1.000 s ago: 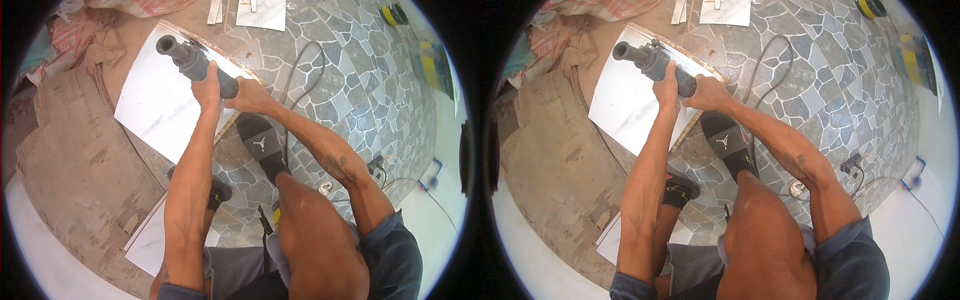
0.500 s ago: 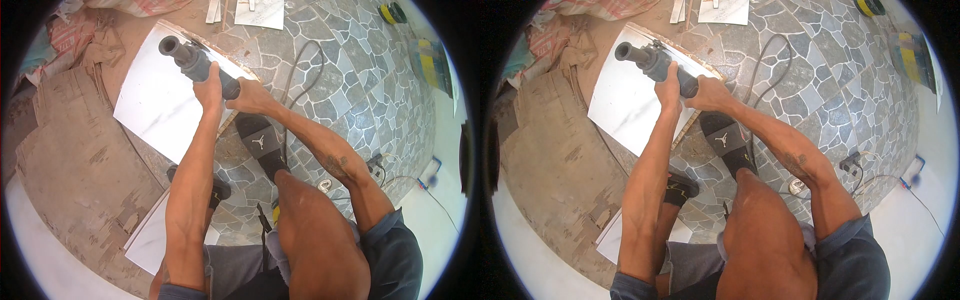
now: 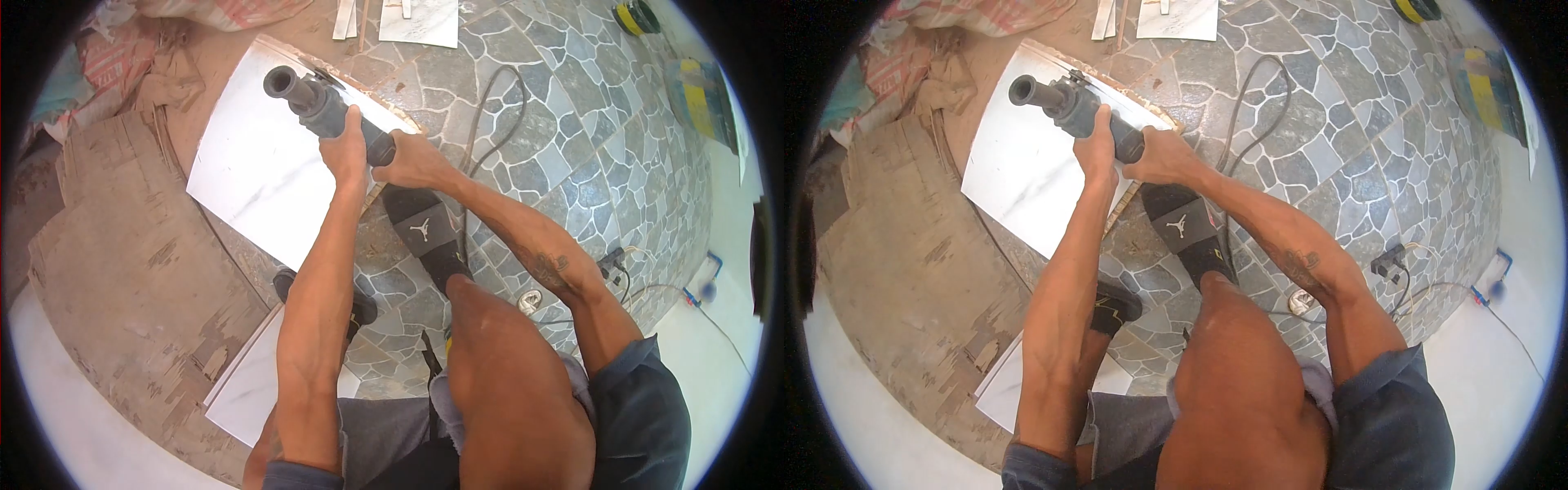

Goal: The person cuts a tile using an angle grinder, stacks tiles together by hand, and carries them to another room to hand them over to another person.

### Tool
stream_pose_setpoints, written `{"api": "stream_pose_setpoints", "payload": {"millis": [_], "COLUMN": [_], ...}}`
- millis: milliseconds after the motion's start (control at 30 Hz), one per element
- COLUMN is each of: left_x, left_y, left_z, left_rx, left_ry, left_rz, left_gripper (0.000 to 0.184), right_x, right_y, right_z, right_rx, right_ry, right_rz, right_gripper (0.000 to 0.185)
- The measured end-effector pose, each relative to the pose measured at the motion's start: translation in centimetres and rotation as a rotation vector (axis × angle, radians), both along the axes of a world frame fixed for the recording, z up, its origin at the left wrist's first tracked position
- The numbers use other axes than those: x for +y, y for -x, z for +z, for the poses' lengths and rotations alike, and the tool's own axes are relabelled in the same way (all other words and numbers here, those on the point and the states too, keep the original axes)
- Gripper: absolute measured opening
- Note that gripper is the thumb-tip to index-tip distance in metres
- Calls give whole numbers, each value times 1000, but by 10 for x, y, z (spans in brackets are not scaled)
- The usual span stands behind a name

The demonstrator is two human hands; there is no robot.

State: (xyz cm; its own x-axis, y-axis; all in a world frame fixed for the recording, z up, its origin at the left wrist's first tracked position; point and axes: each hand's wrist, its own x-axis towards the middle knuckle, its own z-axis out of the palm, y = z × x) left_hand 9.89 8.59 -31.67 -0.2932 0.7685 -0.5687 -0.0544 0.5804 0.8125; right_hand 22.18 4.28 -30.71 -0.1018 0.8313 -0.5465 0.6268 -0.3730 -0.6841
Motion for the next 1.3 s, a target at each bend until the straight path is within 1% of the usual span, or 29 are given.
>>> {"api": "stream_pose_setpoints", "payload": {"millis": [200, 300, 400, 600, 1000, 1100, 1300], "left_x": [-5, -7, -8, -13, -18, -19, -23], "left_y": [-2, -2, -3, -5, -6, -7, -10], "left_z": [0, 1, 0, 0, -9, -12, -7], "left_rx": [-29, -47, -35, -30, -7, -8, 27], "left_ry": [-11, -18, -15, -20, -19, -1, -10], "left_rz": [-3, -5, -17, -17, -21, -2, -16], "left_gripper": [51, 52, 53, 55, 51, 54, 56], "right_x": [-6, -7, -9, -15, -18, -22, -24], "right_y": [-3, -4, -5, -4, -9, -9, -11], "right_z": [-2, -4, -4, -5, 3, 3, 3], "right_rx": [14, 49, 23, -40, -16, 4, 20], "right_ry": [-12, -13, -14, -36, 8, -72, -73], "right_rz": [-5, 8, -5, -20, 20, -22, -27], "right_gripper": [65, 76, 67, 69, 69, 68, 66]}}
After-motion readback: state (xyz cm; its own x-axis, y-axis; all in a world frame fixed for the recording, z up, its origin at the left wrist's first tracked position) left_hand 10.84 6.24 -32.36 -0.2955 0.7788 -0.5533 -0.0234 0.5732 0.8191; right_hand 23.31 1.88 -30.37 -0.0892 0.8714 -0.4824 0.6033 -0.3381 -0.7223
